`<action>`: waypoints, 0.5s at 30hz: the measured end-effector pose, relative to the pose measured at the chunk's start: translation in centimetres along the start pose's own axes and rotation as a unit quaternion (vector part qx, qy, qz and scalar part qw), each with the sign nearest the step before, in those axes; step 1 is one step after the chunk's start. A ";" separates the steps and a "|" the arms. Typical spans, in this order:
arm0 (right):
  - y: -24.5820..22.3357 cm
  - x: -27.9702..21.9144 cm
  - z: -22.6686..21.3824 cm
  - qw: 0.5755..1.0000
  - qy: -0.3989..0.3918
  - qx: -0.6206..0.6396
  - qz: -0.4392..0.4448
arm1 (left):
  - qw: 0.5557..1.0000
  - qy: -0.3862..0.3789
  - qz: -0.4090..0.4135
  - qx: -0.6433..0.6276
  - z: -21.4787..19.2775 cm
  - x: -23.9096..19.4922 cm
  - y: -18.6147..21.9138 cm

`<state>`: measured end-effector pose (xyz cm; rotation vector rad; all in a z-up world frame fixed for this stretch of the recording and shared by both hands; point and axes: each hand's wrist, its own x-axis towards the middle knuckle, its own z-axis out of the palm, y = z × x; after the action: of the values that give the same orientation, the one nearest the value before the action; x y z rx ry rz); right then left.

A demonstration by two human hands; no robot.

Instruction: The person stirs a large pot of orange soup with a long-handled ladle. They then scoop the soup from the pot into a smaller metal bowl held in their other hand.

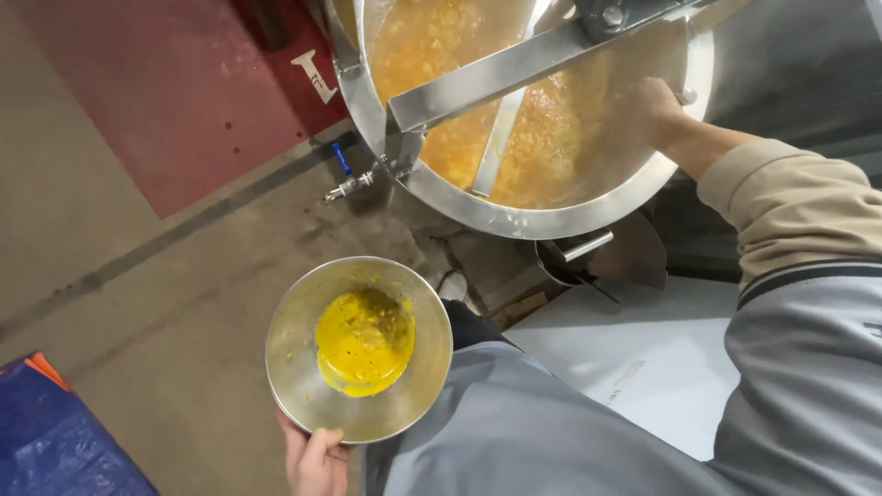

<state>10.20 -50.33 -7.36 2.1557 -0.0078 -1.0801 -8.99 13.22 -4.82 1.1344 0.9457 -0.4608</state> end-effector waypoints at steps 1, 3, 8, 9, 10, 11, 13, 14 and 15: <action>0.2 0.2 0.5 1.000 0.000 -0.001 0.002 | 1.000 -0.002 0.000 -0.002 0.0 0.3 0.1; 0.4 0.6 1.5 0.999 0.009 0.046 -0.025 | 1.000 -0.015 0.002 0.002 -0.2 0.7 0.3; 2.3 -3.3 0.7 0.977 0.023 0.211 0.018 | 0.999 -0.050 -0.005 -0.009 -0.4 1.4 0.9; 3.3 -3.0 2.0 0.977 0.059 0.206 -0.007 | 0.998 -0.063 -0.003 -0.008 -0.1 1.2 1.2; 4.2 -4.1 1.2 0.977 0.060 0.203 -0.009 | 0.998 -0.061 -0.004 -0.011 0.5 0.9 1.4; 5.3 -5.1 0.3 0.990 0.012 0.137 -0.025 | 0.998 -0.063 -0.002 -0.009 1.1 0.7 1.5; 7.0 -7.8 -1.9 0.996 -0.033 0.066 -0.041 | 0.998 -0.063 0.000 -0.010 2.5 0.7 1.2; 7.7 -9.6 -3.2 0.996 -0.073 0.039 -0.042 | 0.997 -0.068 0.013 -0.018 3.1 0.8 0.7; 8.2 -11.4 -4.5 0.993 -0.112 0.012 -0.043 | 0.997 -0.073 0.026 -0.026 3.6 1.0 0.2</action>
<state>8.35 -50.33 7.29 2.0611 -0.0313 -1.3740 -6.85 10.12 -5.07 1.0617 0.7954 -0.4681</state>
